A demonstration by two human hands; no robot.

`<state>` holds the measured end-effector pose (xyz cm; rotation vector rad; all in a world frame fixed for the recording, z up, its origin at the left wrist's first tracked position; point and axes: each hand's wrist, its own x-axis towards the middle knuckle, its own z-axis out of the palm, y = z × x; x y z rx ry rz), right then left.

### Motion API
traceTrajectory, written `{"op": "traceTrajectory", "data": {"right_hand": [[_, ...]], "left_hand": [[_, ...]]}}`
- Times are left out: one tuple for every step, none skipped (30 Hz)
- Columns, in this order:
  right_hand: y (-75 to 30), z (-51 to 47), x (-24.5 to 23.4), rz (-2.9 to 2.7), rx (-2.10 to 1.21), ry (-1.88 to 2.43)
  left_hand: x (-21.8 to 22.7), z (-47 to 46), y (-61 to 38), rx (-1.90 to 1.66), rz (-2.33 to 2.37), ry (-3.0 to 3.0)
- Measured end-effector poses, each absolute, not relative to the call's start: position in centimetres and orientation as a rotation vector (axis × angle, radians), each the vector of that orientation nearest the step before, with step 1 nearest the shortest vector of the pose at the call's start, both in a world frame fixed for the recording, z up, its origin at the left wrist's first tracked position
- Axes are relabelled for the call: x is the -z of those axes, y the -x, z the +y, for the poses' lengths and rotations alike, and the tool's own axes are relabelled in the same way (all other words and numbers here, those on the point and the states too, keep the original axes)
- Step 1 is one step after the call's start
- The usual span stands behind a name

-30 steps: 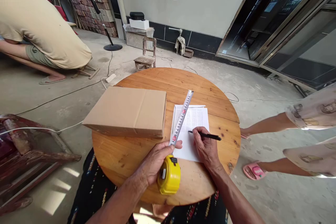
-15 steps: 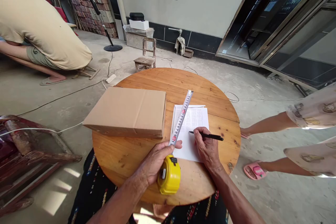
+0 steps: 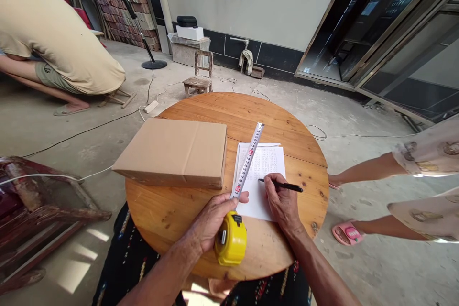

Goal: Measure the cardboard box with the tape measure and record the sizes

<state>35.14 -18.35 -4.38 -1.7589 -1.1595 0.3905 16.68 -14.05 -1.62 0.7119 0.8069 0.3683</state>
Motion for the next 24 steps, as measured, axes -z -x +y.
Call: {"op": "traceTrajectory", "data": {"right_hand": [[-35.13, -18.35, 4.37, -1.159, -0.39, 1.758], [-35.13, -18.35, 4.36, -1.151, -0.39, 1.753], [-35.14, -18.35, 4.37, -1.141, -0.391, 1.745], [-35.16, -18.34, 4.39, -1.129, -0.393, 1.738], [-35.17, -18.32, 4.4, -1.12, -0.395, 1.731], [-35.19, -18.3, 4.41, -1.116, -0.399, 1.728], [-35.21, -18.28, 4.41, -1.118, -0.407, 1.729], [-35.21, -18.27, 4.41, -1.124, -0.413, 1.731], [-35.22, -18.26, 4.41, -1.13, -0.416, 1.735], [-35.22, -18.26, 4.42, -1.136, -0.415, 1.74], [-35.23, -18.28, 4.44, -1.139, -0.41, 1.743], [-35.24, -18.32, 4.48, -1.135, -0.4, 1.741], [-35.26, -18.36, 4.55, -1.124, -0.391, 1.736], [-35.29, -18.41, 4.63, -1.108, -0.385, 1.728], [-35.33, -18.47, 4.72, -1.09, -0.383, 1.719], [-35.38, -18.51, 4.81, -1.072, -0.384, 1.71], [-35.43, -18.54, 4.9, -1.056, -0.388, 1.704], [-35.48, -18.55, 4.98, -1.044, -0.392, 1.7], [-35.52, -18.55, 5.04, -1.035, -0.394, 1.699], [-35.55, -18.53, 5.07, -1.026, -0.395, 1.698], [-35.57, -18.51, 5.08, -1.021, -0.395, 1.697], [-35.58, -18.48, 5.07, -1.018, -0.394, 1.697], [-35.57, -18.46, 5.02, -1.019, -0.391, 1.696], [-35.55, -18.44, 4.96, -1.023, -0.389, 1.698]], "left_hand": [[1.6, -14.03, -16.66, -0.366, 0.807, -0.712], [1.6, -14.0, -16.65, -0.367, 0.808, -0.712], [1.62, -13.98, -16.64, -0.368, 0.808, -0.711], [1.64, -13.96, -16.63, -0.37, 0.81, -0.709], [1.66, -13.94, -16.63, -0.372, 0.813, -0.706], [1.68, -13.94, -16.64, -0.373, 0.816, -0.703], [1.68, -13.93, -16.65, -0.372, 0.819, -0.701], [1.67, -13.94, -16.67, -0.372, 0.821, -0.699], [1.65, -13.94, -16.69, -0.37, 0.819, -0.699], [1.62, -13.95, -16.7, -0.373, 0.818, -0.7], [1.59, -13.96, -16.72, -0.375, 0.817, -0.701], [1.56, -13.97, -16.73, -0.377, 0.819, -0.702], [1.53, -13.99, -16.74, -0.378, 0.823, -0.702], [1.51, -14.01, -16.74, -0.378, 0.829, -0.702], [1.5, -14.03, -16.74, -0.375, 0.834, -0.702], [1.49, -14.05, -16.74, -0.372, 0.838, -0.701], [1.48, -14.07, -16.74, -0.372, 0.84, -0.701], [1.47, -14.08, -16.74, -0.374, 0.84, -0.701], [1.45, -14.08, -16.75, -0.376, 0.841, -0.703], [1.42, -14.07, -16.75, -0.377, 0.842, -0.707], [1.39, -14.07, -16.76, -0.375, 0.843, -0.713], [1.36, -14.06, -16.77, -0.37, 0.844, -0.72], [1.33, -14.06, -16.78, -0.363, 0.845, -0.726], [1.29, -14.06, -16.79, -0.356, 0.844, -0.731]]}}
